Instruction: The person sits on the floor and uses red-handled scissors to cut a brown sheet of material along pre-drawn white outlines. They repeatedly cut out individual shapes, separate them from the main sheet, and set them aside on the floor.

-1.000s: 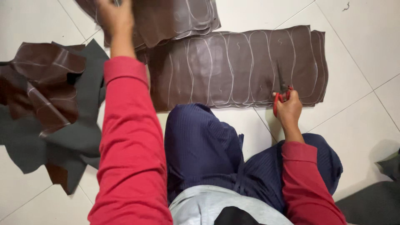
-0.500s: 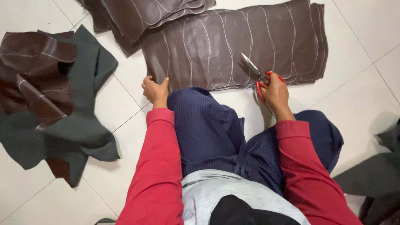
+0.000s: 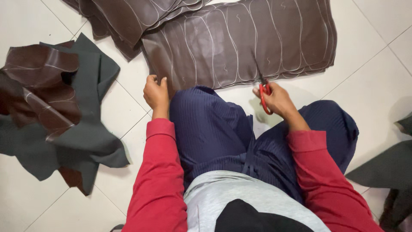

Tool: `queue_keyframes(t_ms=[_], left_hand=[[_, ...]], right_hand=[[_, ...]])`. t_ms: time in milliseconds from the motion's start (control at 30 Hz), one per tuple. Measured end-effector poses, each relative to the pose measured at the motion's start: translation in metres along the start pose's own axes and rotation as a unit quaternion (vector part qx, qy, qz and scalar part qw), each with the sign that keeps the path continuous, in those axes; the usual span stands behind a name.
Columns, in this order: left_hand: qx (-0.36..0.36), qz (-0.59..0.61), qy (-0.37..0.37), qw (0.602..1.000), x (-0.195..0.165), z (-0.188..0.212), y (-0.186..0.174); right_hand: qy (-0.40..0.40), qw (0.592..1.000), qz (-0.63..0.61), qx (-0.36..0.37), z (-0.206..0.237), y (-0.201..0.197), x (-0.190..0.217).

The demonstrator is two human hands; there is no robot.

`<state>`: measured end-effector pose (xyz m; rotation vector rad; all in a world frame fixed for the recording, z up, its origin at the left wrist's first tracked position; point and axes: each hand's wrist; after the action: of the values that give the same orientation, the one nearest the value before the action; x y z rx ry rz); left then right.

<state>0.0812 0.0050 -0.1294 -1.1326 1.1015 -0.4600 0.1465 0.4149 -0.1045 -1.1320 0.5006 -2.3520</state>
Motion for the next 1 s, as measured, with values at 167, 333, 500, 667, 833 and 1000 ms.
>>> queue_keyframes(t_ms=[167, 333, 500, 667, 833, 1000], left_hand=[[-0.022, -0.091, 0.184, 0.978, -0.034, 0.013, -0.020], [-0.079, 0.024, 0.209, 0.974, -0.073, 0.024, -0.034], [-0.070, 0.216, 0.124, 0.966, -0.080, 0.011, -0.045], [-0.030, 0.228, 0.072, 0.970, -0.054, 0.005, -0.043], [0.035, 0.333, 0.001, 0.942, -0.033, 0.013, -0.028], [0.051, 0.337, -0.013, 0.940, -0.022, 0.016, -0.020]], right_hand=[[0.016, 0.987, -0.040, 0.157, 0.023, 0.023, -0.011], [0.088, 0.958, -0.067, 0.265, 0.044, 0.030, -0.034], [0.148, 0.915, -0.157, 0.341, 0.042, 0.025, -0.035], [0.185, 0.910, -0.170, 0.329, 0.037, 0.026, -0.033], [0.186, 0.909, -0.203, 0.314, 0.026, 0.031, -0.034], [0.169, 0.914, -0.253, 0.267, 0.015, 0.036, -0.030]])
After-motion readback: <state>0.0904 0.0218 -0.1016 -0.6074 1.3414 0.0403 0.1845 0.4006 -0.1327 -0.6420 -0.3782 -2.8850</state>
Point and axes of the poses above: each hand's wrist, its own z-axis away from the middle knuckle, its own y-axis out of the palm, x = y × z, and after that the axes turned 3 degrees about y, right-handed
